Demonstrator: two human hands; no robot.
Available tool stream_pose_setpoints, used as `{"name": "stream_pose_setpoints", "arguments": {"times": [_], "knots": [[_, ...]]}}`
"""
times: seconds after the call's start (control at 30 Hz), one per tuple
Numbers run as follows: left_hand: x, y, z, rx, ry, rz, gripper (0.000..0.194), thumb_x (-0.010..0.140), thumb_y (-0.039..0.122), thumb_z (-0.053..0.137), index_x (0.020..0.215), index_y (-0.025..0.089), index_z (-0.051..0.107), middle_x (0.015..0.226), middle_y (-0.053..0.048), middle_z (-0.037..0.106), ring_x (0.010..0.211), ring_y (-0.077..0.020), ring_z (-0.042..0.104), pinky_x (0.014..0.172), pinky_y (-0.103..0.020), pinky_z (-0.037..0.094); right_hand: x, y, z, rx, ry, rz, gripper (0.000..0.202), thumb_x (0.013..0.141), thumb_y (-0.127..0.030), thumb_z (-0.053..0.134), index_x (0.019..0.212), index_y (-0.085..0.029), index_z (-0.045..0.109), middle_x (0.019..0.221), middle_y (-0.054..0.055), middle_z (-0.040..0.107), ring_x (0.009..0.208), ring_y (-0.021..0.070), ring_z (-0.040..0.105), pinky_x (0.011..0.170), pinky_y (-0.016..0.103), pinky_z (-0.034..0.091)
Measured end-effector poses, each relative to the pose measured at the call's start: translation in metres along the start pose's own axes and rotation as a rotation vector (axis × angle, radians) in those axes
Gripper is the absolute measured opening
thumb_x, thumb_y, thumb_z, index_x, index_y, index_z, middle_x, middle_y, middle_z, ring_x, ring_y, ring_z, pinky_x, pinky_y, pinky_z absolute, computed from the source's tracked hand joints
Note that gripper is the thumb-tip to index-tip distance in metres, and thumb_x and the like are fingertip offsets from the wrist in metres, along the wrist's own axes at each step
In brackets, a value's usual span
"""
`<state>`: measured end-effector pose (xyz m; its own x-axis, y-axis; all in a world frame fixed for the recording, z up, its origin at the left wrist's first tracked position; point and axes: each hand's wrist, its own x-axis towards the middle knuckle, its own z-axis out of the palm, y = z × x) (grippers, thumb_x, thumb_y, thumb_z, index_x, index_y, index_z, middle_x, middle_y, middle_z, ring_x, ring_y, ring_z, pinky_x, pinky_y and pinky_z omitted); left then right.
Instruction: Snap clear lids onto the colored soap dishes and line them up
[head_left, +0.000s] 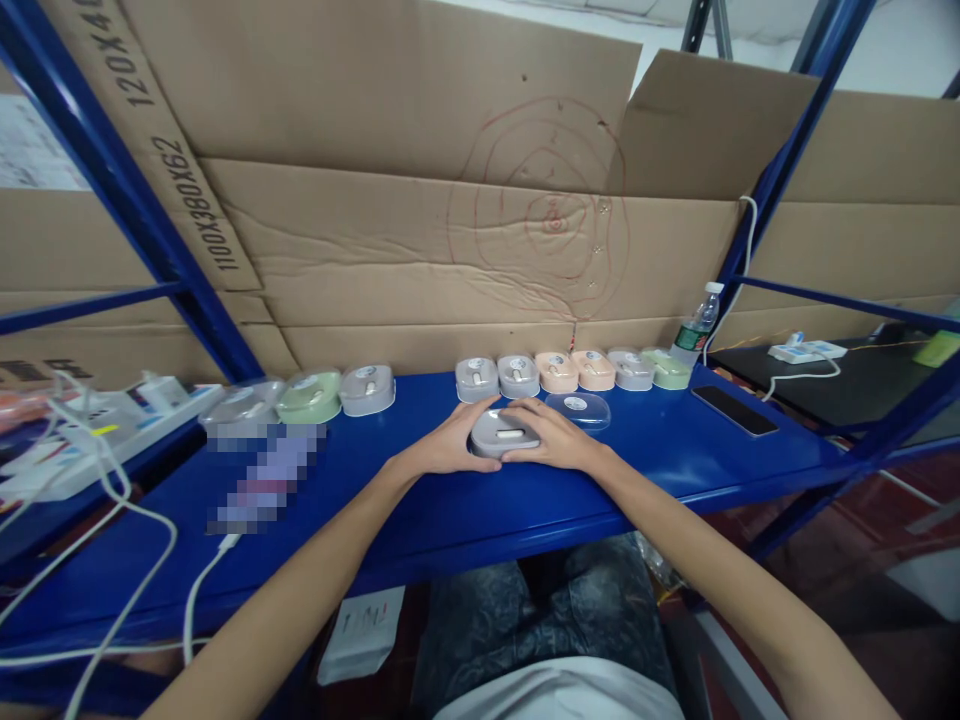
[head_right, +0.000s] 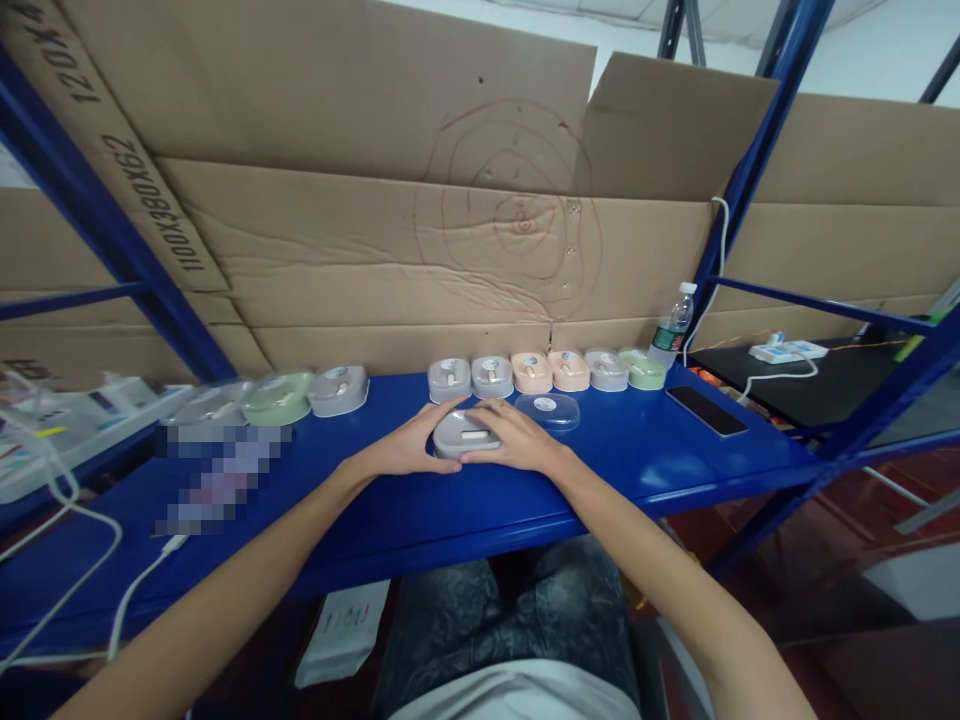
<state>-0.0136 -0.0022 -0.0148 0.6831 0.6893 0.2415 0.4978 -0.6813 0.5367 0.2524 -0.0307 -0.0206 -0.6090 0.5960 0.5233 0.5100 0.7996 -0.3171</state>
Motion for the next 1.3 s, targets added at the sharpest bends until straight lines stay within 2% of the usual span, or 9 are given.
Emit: {"name": "stream_pose_setpoints", "arguments": {"times": [0.13, 0.33, 0.43, 0.53, 0.6, 0.77, 0.87, 1.03, 1.3], "knots": [[-0.001, 0.002, -0.002, -0.011, 0.008, -0.005, 0.122, 0.074, 0.062, 0.091, 0.171, 0.022, 0.028, 0.17, -0.022, 0.039, 0.156, -0.047, 0.038, 0.126, -0.065, 0.033, 0.0, -0.001, 0.0, 0.09, 0.057, 0.045, 0.064, 0.091, -0.06, 0.081, 0.144, -0.028, 0.064, 0.146, 0.012, 0.059, 0.132, 0.0318, 0.065, 0.115, 0.051, 0.053], [0.0, 0.004, -0.002, -0.03, 0.03, -0.049, 0.134, 0.068, 0.064, 0.095, 0.172, 0.022, 0.021, 0.175, -0.022, 0.028, 0.159, -0.0464, 0.032, 0.129, -0.063, 0.028, 0.004, 0.001, -0.003, 0.177, 0.249, 0.077, 0.048, 0.095, -0.057, 0.077, 0.132, -0.027, 0.07, 0.131, 0.011, 0.069, 0.127, 0.0304, 0.066, 0.113, 0.051, 0.052], [0.0, 0.005, -0.004, -0.049, 0.042, -0.025, 0.136, 0.067, 0.064, 0.096, 0.172, 0.021, 0.021, 0.167, -0.022, 0.042, 0.152, -0.0457, 0.043, 0.126, -0.062, 0.033, 0.003, 0.007, -0.006, 0.186, 0.371, 0.115, 0.039, 0.102, -0.056, 0.068, 0.127, -0.026, 0.071, 0.128, 0.011, 0.071, 0.125, 0.0291, 0.067, 0.111, 0.05, 0.053], [-0.001, 0.006, -0.006, -0.053, 0.021, -0.02, 0.135, 0.068, 0.062, 0.095, 0.172, 0.019, 0.02, 0.153, -0.021, 0.056, 0.143, -0.044, 0.052, 0.123, -0.061, 0.038, 0.003, 0.011, -0.008, 0.175, 0.421, 0.14, 0.038, 0.105, -0.056, 0.061, 0.126, -0.026, 0.07, 0.129, 0.012, 0.07, 0.124, 0.0293, 0.066, 0.109, 0.051, 0.053], [-0.001, 0.006, -0.007, -0.049, 0.015, -0.029, 0.133, 0.069, 0.061, 0.094, 0.171, 0.019, 0.02, 0.151, -0.02, 0.057, 0.142, -0.0435, 0.053, 0.122, -0.061, 0.039, 0.003, 0.013, -0.008, 0.169, 0.418, 0.14, 0.038, 0.106, -0.056, 0.06, 0.126, -0.026, 0.07, 0.129, 0.012, 0.07, 0.124, 0.0295, 0.066, 0.109, 0.052, 0.053], [-0.001, 0.008, -0.008, -0.05, 0.029, -0.013, 0.119, 0.07, 0.059, 0.094, 0.166, 0.021, 0.033, 0.155, -0.019, 0.055, 0.139, -0.0429, 0.055, 0.12, -0.061, 0.041, 0.003, 0.009, -0.005, 0.154, 0.375, 0.116, 0.037, 0.106, -0.055, 0.06, 0.127, -0.026, 0.069, 0.128, 0.011, 0.07, 0.126, 0.0295, 0.065, 0.113, 0.053, 0.051], [-0.001, 0.007, -0.007, -0.048, 0.039, -0.025, 0.123, 0.068, 0.06, 0.094, 0.168, 0.022, 0.031, 0.16, -0.02, 0.05, 0.145, -0.0451, 0.05, 0.122, -0.064, 0.038, 0.002, 0.006, -0.005, 0.129, 0.319, 0.101, 0.037, 0.105, -0.055, 0.062, 0.129, -0.027, 0.068, 0.13, 0.011, 0.069, 0.128, 0.0297, 0.065, 0.113, 0.052, 0.051], [-0.002, 0.007, -0.007, -0.016, 0.031, -0.055, 0.128, 0.069, 0.061, 0.094, 0.171, 0.022, 0.025, 0.172, -0.023, 0.035, 0.156, -0.0482, 0.037, 0.126, -0.066, 0.031, 0.0, 0.001, -0.006, 0.107, 0.241, 0.069, 0.04, 0.101, -0.052, 0.069, 0.132, -0.027, 0.066, 0.131, 0.01, 0.067, 0.127, 0.0303, 0.065, 0.113, 0.052, 0.052], [-0.002, 0.008, -0.006, 0.018, 0.018, -0.077, 0.128, 0.071, 0.063, 0.092, 0.171, 0.02, 0.025, 0.173, -0.023, 0.033, 0.159, -0.0474, 0.034, 0.129, -0.063, 0.029, 0.001, -0.002, -0.004, 0.119, 0.174, 0.039, 0.054, 0.091, -0.054, 0.082, 0.134, -0.028, 0.065, 0.133, 0.011, 0.066, 0.127, 0.031, 0.066, 0.112, 0.053, 0.053]]}}
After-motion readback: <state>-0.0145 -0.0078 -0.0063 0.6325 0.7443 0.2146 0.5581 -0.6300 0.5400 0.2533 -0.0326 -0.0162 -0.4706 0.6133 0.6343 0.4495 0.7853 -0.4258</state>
